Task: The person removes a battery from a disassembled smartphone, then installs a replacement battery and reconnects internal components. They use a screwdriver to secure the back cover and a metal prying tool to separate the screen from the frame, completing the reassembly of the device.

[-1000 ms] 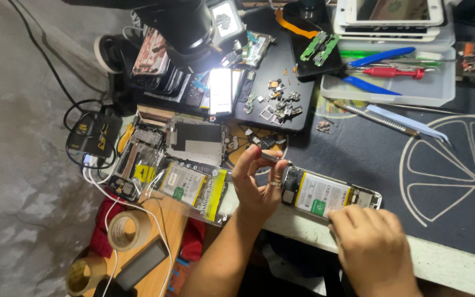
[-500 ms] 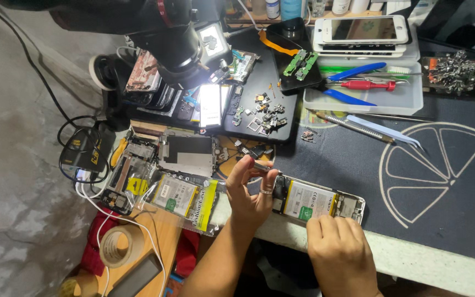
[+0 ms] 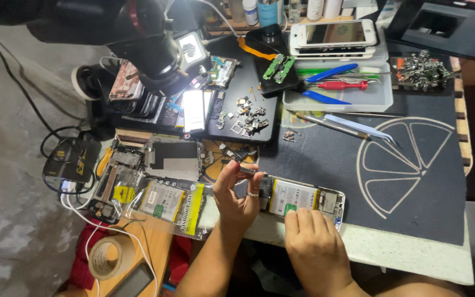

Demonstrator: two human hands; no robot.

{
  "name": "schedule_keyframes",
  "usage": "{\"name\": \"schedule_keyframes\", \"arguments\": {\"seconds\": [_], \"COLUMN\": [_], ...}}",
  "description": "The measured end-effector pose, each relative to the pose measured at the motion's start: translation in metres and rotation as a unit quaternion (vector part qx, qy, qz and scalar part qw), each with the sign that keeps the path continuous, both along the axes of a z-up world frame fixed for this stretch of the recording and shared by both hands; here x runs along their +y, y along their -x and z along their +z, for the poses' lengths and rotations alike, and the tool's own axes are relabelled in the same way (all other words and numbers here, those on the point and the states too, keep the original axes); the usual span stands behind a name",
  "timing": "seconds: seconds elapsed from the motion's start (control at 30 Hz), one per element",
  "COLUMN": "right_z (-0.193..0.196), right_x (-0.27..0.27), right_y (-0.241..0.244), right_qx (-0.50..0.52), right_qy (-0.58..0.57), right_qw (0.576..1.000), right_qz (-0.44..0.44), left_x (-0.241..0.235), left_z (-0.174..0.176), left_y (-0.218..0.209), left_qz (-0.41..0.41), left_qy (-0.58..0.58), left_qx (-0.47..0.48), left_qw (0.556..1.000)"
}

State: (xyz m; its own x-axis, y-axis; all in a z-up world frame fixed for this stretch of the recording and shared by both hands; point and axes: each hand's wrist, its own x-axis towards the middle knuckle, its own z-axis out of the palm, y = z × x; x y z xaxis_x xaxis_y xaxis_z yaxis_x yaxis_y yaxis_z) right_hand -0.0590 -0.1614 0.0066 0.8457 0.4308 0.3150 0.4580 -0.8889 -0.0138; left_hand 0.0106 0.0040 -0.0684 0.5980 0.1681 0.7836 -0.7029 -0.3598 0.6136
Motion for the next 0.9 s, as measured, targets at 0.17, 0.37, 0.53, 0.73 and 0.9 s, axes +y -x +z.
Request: {"name": "schedule_keyframes", "arguments": {"seconds": [0.17, 0.37, 0.53, 0.73, 0.9], "right_z": [-0.002, 0.002, -0.002, -0.005, -0.011], "right_x": [0.002, -0.001, 0.009, 0.012, 0.009], "right_y": [0.002, 0.000, -0.001, -0.004, 0.000], "right_qx": [0.009, -0.028, -0.019, 0.010, -0.017], "right_qy": [-0.012, -0.046, -0.037, -0.055, -0.075], "right_qw": [1.000, 0.998, 0.998, 0.997, 0.995], "right_qz": [-0.006, 0.034, 0.044, 0.056, 0.055], "left_x": [0.000, 0.000, -0.002, -0.005, -0.021], "left_z": [-0.001, 0.004, 0.008, 0.043, 0.065], "left_y": [0.001, 0.002, 0.004, 0.007, -0.019], "left_qz": [0.005, -0.017, -0.033, -0.110, -0.180], "left_qy": [-0.011, -0.002, 0.030, 0.151, 0.125], "left_qx": [-0.004, -0.006, 0.015, 0.092, 0.236], "left_qw": [1.000, 1.000, 0.999, 0.978, 0.947]}}
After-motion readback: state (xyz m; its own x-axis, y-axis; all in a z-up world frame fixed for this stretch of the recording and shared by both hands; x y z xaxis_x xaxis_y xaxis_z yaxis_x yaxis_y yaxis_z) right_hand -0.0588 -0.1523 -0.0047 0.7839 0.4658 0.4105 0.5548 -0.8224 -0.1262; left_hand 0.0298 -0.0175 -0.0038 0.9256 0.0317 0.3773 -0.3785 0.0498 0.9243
